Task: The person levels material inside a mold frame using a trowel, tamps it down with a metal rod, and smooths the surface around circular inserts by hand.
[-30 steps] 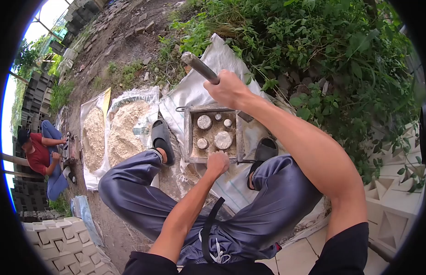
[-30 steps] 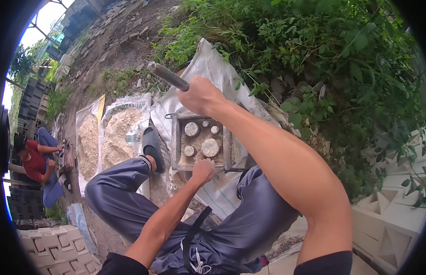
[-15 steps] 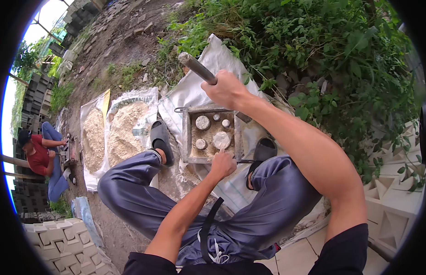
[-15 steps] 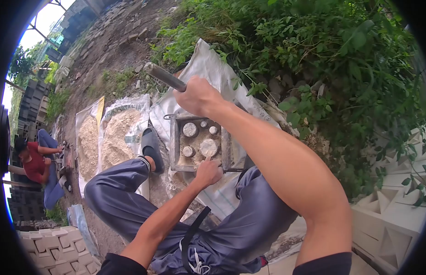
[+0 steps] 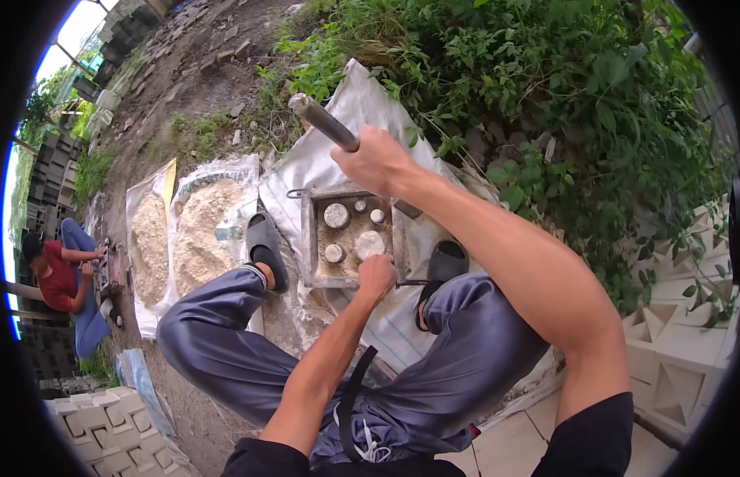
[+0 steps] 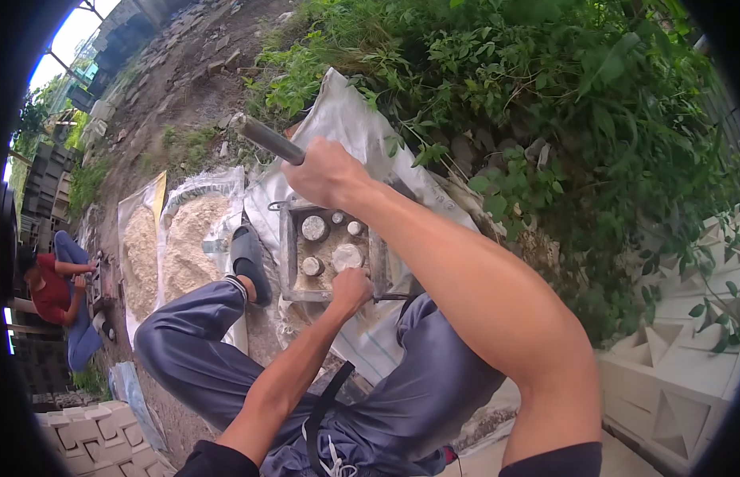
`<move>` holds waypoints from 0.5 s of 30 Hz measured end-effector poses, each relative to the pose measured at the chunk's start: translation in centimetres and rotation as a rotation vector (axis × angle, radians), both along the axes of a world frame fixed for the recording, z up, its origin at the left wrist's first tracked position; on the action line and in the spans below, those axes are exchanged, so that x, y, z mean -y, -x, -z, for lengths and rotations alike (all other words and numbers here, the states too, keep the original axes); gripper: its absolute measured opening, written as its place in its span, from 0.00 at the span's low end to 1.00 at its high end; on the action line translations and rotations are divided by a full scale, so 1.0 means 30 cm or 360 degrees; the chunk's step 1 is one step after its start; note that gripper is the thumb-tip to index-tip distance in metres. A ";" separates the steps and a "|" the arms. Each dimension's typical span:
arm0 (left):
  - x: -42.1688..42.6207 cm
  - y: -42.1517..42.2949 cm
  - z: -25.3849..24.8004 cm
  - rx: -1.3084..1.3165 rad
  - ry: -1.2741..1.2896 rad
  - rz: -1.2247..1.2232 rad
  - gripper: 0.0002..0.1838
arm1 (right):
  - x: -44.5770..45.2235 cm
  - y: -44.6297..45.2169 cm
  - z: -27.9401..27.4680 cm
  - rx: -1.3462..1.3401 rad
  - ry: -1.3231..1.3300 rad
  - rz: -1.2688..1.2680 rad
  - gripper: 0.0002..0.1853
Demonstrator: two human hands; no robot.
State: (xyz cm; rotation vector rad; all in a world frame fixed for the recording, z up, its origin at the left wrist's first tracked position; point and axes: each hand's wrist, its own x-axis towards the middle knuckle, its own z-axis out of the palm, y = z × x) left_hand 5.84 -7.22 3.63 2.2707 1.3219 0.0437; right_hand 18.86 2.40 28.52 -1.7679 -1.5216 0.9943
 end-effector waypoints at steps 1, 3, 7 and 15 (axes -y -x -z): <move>0.013 -0.003 -0.019 -0.0001 0.0008 0.0007 0.10 | 0.002 -0.003 -0.003 0.0003 -0.0007 0.0015 0.23; 0.042 0.009 -0.067 0.0013 0.0089 -0.0107 0.13 | 0.007 -0.004 0.003 -0.0005 -0.0007 0.0032 0.23; -0.024 0.034 -0.067 0.0204 -0.0186 -0.0008 0.22 | 0.006 0.000 -0.003 0.0030 0.0029 -0.0011 0.23; -0.189 -0.007 -0.011 -0.0139 -0.0655 0.0737 0.42 | 0.001 0.002 0.005 -0.0006 -0.0062 0.0028 0.23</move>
